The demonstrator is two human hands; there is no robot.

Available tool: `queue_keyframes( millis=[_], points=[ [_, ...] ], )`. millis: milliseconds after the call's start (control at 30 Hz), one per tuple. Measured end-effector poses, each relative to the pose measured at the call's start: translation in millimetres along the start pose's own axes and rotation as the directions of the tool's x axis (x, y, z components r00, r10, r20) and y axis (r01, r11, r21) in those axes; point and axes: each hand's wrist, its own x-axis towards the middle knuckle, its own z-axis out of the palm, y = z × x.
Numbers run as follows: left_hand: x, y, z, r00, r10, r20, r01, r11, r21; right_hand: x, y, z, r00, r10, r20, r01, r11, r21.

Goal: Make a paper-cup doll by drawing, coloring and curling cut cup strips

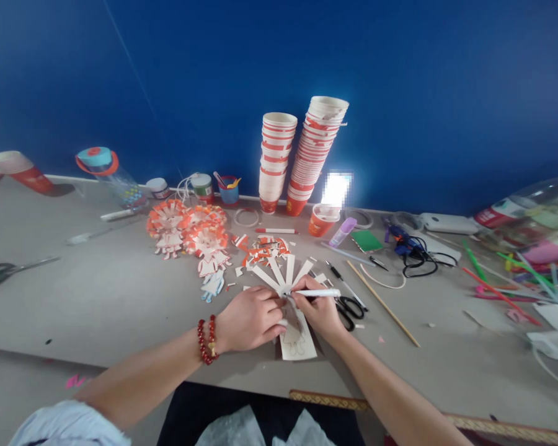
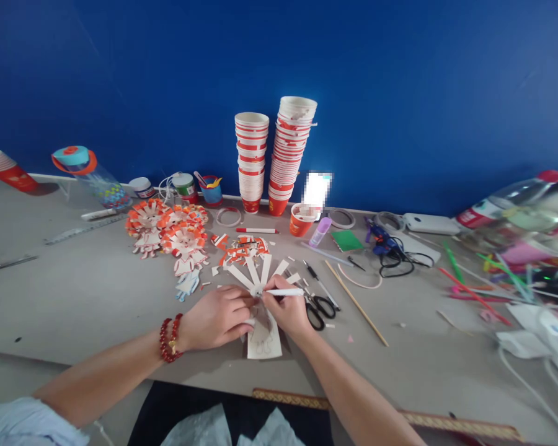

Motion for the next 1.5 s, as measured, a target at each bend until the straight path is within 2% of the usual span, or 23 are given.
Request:
queue_keyframes(
  millis=[800, 1000, 1200, 1500],
  points=[
    [-1.4, -1.1, 3.2, 1.000, -0.005, 0.000, 0.005, 1.000, -0.012, 0.9, -2.9, -1.4, 1.000, 0.024, 0.004, -0.025, 0.999, 0.044],
    [-0.9, -0.2, 0.8, 1.000, -0.015, 0.008, 0.015, 1.000, -0.002, 0.1, -1.1, -0.1, 0.999, 0.025, -0.039, -0.021, 0.995, 0.096],
    [-0.9, 0.9, 0.0, 1.000, -0.012, 0.002, 0.012, 1.000, 0.000, -0.4, 1.9, 0.9, 0.999, 0.039, -0.028, -0.037, 0.997, 0.073],
    [0.3, 0.6, -1.3, 1.000, -0.011, 0.015, 0.011, 1.000, 0.026, 0.6, 2.5, 1.8, 1.000, -0.022, -0.016, 0.022, 1.000, 0.010]
  ],
)
